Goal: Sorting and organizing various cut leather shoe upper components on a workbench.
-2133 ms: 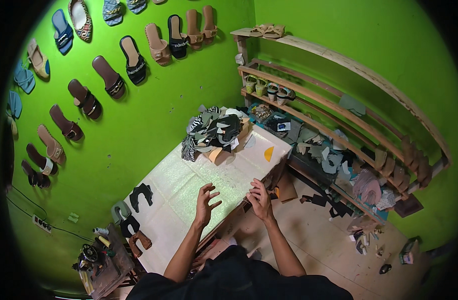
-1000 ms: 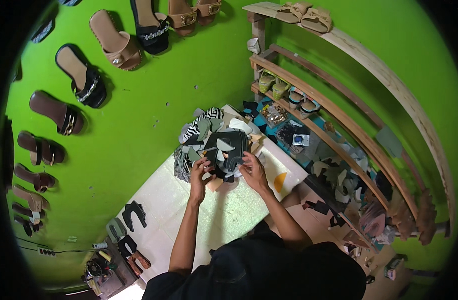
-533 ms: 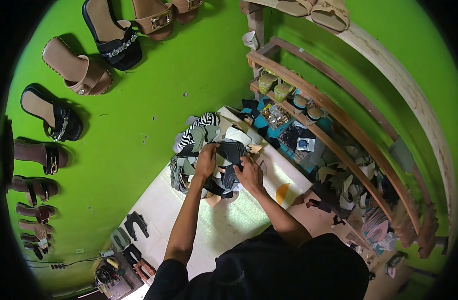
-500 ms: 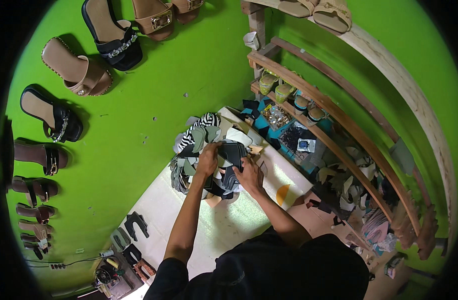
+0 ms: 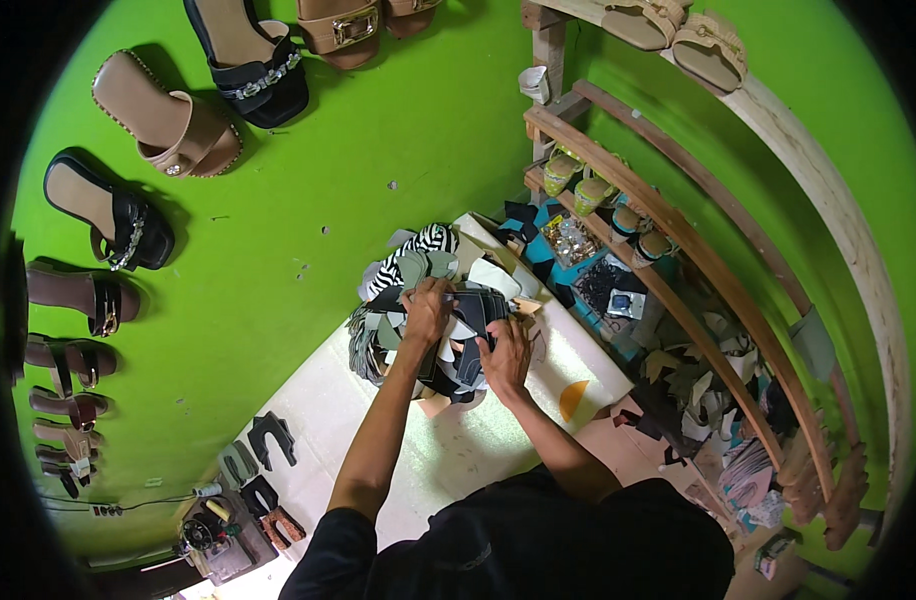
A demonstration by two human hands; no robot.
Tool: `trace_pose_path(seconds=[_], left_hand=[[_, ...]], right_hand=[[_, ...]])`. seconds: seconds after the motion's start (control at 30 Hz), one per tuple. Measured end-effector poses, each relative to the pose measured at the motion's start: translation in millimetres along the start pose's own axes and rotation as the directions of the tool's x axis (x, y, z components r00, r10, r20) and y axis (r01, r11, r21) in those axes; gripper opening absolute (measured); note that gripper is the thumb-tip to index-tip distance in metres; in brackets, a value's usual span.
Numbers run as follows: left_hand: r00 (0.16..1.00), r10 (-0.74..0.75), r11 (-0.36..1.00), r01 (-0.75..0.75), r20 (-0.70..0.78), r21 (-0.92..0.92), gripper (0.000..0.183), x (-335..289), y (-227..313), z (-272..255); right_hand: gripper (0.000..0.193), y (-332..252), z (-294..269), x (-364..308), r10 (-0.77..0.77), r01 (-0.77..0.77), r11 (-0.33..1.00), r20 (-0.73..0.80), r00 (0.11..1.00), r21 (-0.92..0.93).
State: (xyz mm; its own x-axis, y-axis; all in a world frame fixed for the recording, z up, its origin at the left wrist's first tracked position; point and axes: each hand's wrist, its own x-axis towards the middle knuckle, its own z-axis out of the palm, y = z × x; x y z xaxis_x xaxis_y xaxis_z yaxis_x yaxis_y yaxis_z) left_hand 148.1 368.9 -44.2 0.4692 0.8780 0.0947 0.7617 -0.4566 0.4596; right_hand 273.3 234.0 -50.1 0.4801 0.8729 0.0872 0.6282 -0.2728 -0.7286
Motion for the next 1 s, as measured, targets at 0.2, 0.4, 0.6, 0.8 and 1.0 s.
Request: trace_pose_path(seconds=[0.2, 0.4, 0.6, 0.8, 1.0], left_hand=[[0.999, 0.024, 0.993, -0.027, -0.024, -0.115, 0.025, 2.1, 10.2, -45.2], [0.977, 0.108, 0.906, -0.172, -0.182, -0.387, 0.017, 3.4, 15.6, -97.0], [0.98, -0.011, 0.848, -0.096, -0.198, -0.521, 0.016, -18.7, 38.6, -158.6], [0.974, -0.119, 0.871, 0.01, -0.192, -0.491, 0.028, -86.7, 30.0, -179.2], [0.876, -0.478, 0.523, 0.22, -0.07, -0.823, 0.054, -188.7, 7.0, -152.1]], right_hand=[[0.019, -2.8, -5.6, 15.1, 0.004, 0.003, 0.951, -0.023, 1.0, 0.31], [0.017, -32.5, -40.2, 40.6, -0.116, 0.105, 0.858, -0.01, 0.993, 0.503], [0.019, -45.7, -75.2, 56.9, -0.331, 0.271, 0.823, 0.034, 0.943, 0.498], [0.02, -50.7, -71.3, 42.9, -0.348, 0.067, 0.664, 0.229, 0.909, 0.745], [0.024, -43.8, -44.6, 12.1, -0.388, -0.056, 0.644, 0.388, 0.836, 0.763]])
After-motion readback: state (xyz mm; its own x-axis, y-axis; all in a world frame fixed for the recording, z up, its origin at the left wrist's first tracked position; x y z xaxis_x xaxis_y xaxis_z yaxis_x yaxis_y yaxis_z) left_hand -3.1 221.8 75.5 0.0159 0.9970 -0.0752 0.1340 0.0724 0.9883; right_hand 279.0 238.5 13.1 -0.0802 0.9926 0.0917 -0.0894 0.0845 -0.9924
